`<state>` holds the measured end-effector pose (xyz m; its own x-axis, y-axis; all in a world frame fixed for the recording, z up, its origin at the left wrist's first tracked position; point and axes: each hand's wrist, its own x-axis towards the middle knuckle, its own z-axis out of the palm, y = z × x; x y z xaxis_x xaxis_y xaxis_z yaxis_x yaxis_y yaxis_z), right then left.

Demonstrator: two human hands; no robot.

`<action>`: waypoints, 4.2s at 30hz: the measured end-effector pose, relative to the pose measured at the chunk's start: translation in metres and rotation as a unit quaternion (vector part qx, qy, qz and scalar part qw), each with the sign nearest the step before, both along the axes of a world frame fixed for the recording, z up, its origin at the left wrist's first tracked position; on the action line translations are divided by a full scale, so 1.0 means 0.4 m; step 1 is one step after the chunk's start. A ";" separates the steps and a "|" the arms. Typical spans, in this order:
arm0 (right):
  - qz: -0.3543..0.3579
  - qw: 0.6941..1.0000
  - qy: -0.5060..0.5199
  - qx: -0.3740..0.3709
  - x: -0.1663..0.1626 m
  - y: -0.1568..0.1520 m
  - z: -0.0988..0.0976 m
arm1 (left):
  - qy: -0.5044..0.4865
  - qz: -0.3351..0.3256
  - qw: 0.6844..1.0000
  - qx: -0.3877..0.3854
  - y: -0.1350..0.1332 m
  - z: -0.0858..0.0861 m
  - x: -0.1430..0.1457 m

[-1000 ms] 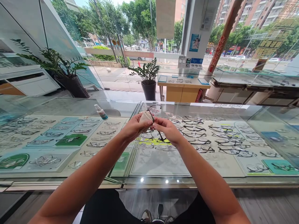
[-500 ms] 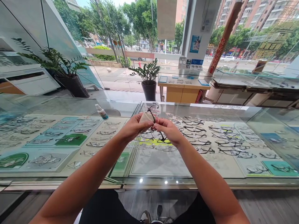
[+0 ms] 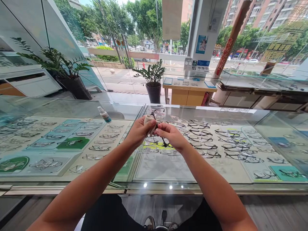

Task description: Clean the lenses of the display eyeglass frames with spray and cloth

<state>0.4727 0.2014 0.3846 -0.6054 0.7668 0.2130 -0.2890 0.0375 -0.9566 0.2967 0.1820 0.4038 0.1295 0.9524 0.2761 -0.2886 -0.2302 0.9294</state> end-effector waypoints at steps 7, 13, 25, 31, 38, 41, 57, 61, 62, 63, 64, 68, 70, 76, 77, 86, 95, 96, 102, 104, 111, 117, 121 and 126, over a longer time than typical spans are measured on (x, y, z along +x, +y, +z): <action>-0.034 0.999 -0.011 0.032 -0.004 -0.006 0.016 | 0.009 -0.033 0.999 -0.009 0.026 -0.002 -0.039; -0.034 0.999 -0.013 0.027 0.012 0.006 0.029 | 0.049 -0.149 0.987 -0.015 0.033 0.018 -0.093; -0.031 0.999 0.018 -0.001 -0.020 -0.013 0.001 | 0.015 -0.026 1.000 0.004 0.003 0.015 -0.032; -0.023 1.000 0.006 0.020 -0.030 -0.022 -0.004 | 0.017 0.038 0.999 0.019 0.000 0.009 -0.010; -0.045 0.998 -0.023 0.033 0.019 0.005 0.032 | 0.052 -0.080 0.995 -0.001 0.016 0.022 -0.065; -0.035 0.998 -0.033 0.034 0.030 0.014 0.037 | 0.062 -0.099 0.993 0.001 0.016 0.023 -0.074; -0.063 0.996 -0.010 0.056 -0.017 -0.012 0.005 | 0.026 0.071 0.997 0.012 0.009 0.005 -0.010; -0.096 0.994 0.020 0.045 0.014 0.012 0.023 | -0.032 0.112 0.993 0.003 0.046 -0.003 -0.033; -0.101 0.994 0.031 0.038 0.024 0.018 0.030 | -0.040 0.121 0.992 0.010 0.054 -0.005 -0.041; -0.105 0.993 0.039 0.033 0.035 0.024 0.038 | -0.044 0.130 0.990 0.022 0.060 -0.007 -0.050; -0.105 0.993 0.044 0.027 0.045 0.030 0.045 | -0.040 0.143 0.988 0.035 0.062 -0.009 -0.057; -0.094 0.994 0.053 0.013 0.082 0.056 0.062 | 0.088 0.274 0.948 0.139 0.047 0.009 -0.073; -0.088 0.994 0.061 0.005 0.093 0.068 0.063 | 0.194 0.304 0.908 0.212 0.034 0.049 -0.070; -0.055 0.995 0.078 -0.003 0.120 0.093 0.064 | 0.453 0.168 0.797 0.362 0.029 0.241 -0.028; -0.047 0.996 0.076 0.002 0.126 0.094 0.066 | 0.475 0.158 0.777 0.381 0.030 0.260 -0.020; -0.020 0.999 0.038 0.020 0.145 0.064 0.087 | 0.528 0.123 0.709 0.451 0.034 0.245 -0.009; -0.012 0.998 0.046 0.032 0.133 0.040 0.076 | 0.515 0.095 0.739 0.425 0.011 0.268 -0.033; -0.012 0.998 0.049 0.034 0.133 0.039 0.074 | 0.509 0.092 0.743 0.425 0.008 0.270 -0.034; -0.025 0.997 0.054 0.052 0.122 0.017 0.085 | 0.529 0.106 0.702 0.465 -0.018 0.289 -0.049; -0.040 0.996 0.050 0.068 0.111 0.001 0.102 | 0.537 0.117 0.683 0.481 -0.034 0.299 -0.058; -0.083 0.986 0.017 0.145 0.109 -0.004 0.237 | 0.502 0.194 0.661 0.523 -0.102 0.352 -0.119; -0.220 0.936 0.049 0.271 0.134 0.053 0.365 | 0.370 0.282 0.665 0.585 -0.130 0.386 -0.186; -0.215 0.921 0.089 0.312 0.109 0.027 0.389 | 0.314 0.354 0.650 0.594 -0.121 0.387 -0.190; -0.298 0.865 0.151 0.373 0.091 -0.001 0.379 | 0.285 0.422 0.640 0.575 -0.101 0.371 -0.162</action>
<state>0.5092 0.2008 0.5363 0.0207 0.5040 0.8635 -0.2383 0.8413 -0.4853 0.2318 0.1416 0.5521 0.0950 -0.0414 0.9946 0.7011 -0.7065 -0.0964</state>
